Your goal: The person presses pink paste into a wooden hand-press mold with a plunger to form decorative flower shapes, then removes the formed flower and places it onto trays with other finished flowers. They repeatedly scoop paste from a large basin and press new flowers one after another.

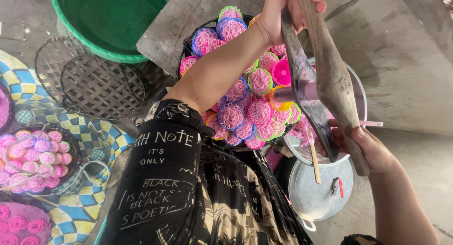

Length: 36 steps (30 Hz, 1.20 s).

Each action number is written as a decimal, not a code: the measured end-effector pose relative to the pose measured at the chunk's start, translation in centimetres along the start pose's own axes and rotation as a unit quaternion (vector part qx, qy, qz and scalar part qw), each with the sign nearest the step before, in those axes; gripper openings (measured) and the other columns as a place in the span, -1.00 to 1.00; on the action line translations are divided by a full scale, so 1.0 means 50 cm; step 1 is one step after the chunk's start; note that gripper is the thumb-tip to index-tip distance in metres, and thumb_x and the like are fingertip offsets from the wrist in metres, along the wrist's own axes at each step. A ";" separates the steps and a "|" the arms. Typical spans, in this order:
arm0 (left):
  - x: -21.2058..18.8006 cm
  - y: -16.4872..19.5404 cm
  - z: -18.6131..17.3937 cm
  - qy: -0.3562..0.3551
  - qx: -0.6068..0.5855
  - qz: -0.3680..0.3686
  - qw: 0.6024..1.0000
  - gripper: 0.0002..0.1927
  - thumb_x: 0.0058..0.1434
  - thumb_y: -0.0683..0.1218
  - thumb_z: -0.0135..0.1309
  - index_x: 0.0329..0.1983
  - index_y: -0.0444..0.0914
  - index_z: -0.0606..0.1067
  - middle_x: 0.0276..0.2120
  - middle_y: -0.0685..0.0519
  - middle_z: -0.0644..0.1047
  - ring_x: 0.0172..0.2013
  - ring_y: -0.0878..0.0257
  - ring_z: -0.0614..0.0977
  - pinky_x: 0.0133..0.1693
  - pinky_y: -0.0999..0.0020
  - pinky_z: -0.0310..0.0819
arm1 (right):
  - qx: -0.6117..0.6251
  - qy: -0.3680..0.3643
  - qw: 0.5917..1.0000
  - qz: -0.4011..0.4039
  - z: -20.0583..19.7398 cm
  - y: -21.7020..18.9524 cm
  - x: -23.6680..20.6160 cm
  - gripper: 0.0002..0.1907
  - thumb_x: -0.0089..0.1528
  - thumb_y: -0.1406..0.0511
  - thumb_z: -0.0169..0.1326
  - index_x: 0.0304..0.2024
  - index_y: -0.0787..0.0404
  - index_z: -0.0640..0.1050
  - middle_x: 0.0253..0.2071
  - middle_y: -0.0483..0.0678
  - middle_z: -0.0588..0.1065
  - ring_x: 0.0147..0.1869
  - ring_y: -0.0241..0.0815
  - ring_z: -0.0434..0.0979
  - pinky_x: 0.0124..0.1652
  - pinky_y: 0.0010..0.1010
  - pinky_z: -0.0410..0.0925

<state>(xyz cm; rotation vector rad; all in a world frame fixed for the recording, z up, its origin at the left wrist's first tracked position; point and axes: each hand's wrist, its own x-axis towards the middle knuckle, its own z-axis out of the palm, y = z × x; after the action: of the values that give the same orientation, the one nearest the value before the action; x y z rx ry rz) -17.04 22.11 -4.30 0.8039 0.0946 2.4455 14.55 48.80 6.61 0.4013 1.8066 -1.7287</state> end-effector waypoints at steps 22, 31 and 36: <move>-0.022 0.004 -0.006 0.136 0.110 -0.064 0.983 -0.56 0.20 0.25 -0.23 -0.44 -0.16 0.42 -0.45 -0.03 0.53 -0.64 0.25 0.37 -0.58 0.28 0.24 | -0.101 0.088 0.989 -0.055 0.046 0.006 0.013 -0.35 0.27 0.00 0.14 -0.02 0.55 0.52 -0.33 0.11 0.57 -0.33 -0.19 0.56 -0.33 -0.37 0.46; -0.016 -0.026 0.063 0.200 -0.014 -0.106 0.974 -0.44 0.26 0.31 -0.34 -0.45 -0.19 0.42 -0.54 -0.06 0.45 -0.59 0.13 0.44 -0.60 0.23 0.21 | -0.148 0.132 0.980 -0.023 0.045 0.005 -0.036 -0.37 0.28 -0.01 0.10 -0.09 0.54 0.55 -0.37 0.14 0.59 -0.38 -0.14 0.58 -0.36 -0.33 0.45; -0.011 -0.028 0.049 0.206 -0.039 -0.049 0.976 -0.52 0.20 0.21 -0.29 -0.55 -0.21 0.43 -0.56 -0.06 0.51 -0.50 0.04 0.61 -0.62 0.17 0.35 | -0.050 0.047 0.996 -0.064 0.080 0.017 -0.046 -0.29 0.28 -0.06 0.07 0.00 0.55 0.50 -0.25 0.17 0.60 -0.27 -0.11 0.62 -0.29 -0.32 0.49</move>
<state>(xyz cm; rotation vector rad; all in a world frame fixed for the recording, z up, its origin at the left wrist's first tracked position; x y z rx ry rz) -14.58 22.75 -2.90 0.2414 0.1884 2.4673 17.68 45.40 7.43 0.3363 2.0168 -1.7211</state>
